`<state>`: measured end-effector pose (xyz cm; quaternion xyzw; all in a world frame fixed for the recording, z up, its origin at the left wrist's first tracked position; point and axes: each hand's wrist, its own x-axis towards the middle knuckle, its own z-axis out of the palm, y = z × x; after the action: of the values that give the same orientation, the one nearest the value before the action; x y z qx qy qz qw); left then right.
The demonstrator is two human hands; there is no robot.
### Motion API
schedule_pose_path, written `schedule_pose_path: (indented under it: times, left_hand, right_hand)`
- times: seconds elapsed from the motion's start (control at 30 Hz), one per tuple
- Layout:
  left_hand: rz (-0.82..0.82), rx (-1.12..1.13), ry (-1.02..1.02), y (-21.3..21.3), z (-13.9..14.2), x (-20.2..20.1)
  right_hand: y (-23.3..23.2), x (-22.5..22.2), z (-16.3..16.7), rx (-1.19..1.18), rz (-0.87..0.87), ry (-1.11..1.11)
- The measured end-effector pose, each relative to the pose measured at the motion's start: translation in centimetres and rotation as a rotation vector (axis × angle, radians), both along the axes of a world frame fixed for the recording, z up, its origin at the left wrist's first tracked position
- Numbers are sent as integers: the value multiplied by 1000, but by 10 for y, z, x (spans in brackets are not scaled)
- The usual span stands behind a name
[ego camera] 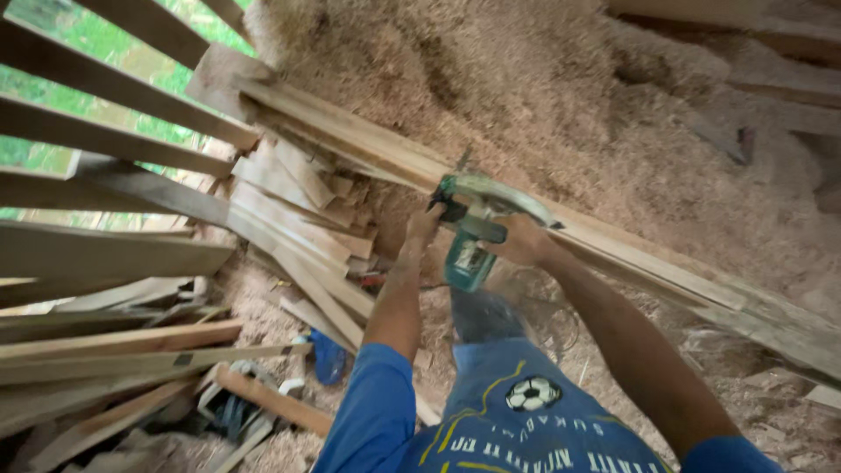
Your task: The person picks up a wooden plank from a pile of scrap lumber, positions it on the floor, and cuts it lengthwise with a handheld circular saw. They then reposition the cut plank and smooth its edge using a red handheld electric planer, running the planer along the wood surface.
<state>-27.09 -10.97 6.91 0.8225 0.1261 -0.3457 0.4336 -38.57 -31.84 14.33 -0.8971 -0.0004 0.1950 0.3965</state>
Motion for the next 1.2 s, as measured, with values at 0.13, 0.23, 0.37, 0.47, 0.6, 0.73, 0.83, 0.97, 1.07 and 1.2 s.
schedule_pose_path:
  times: [0.13,0.23,0.37,0.47,0.6,0.73,0.83,0.97,1.07,1.2]
  left_hand:
    - [-26,-76,-91,6,-16,6]
    - [-42,-219,-239,12,-24,13]
    - [-78,-267,-402,16,-32,16]
    - [-4,-201,-215,11,-40,6]
    - [-52,-40,-174,8,-49,1]
    - [36,-146,-104,18,-59,7]
    - [-98,-184,-222,33,-68,16]
    - [13,-365,-318,53,-82,38]
    - [4,-449,-213,68,-85,54]
    - [267,-395,297,79,-84,67]
  right_hand:
    - [3,0,-5,-10,51,-53]
    - [6,3,-10,-46,7,29]
    - [6,3,-13,54,9,-98]
    - [3,1,-12,-76,7,145]
    - [3,1,-9,-55,-32,157]
    - [12,9,-7,-89,11,155]
    - [25,22,-7,-33,-17,149]
    - [41,45,-15,-3,0,57]
    - [52,59,-25,52,21,65]
    - [68,69,-33,-9,-5,-232]
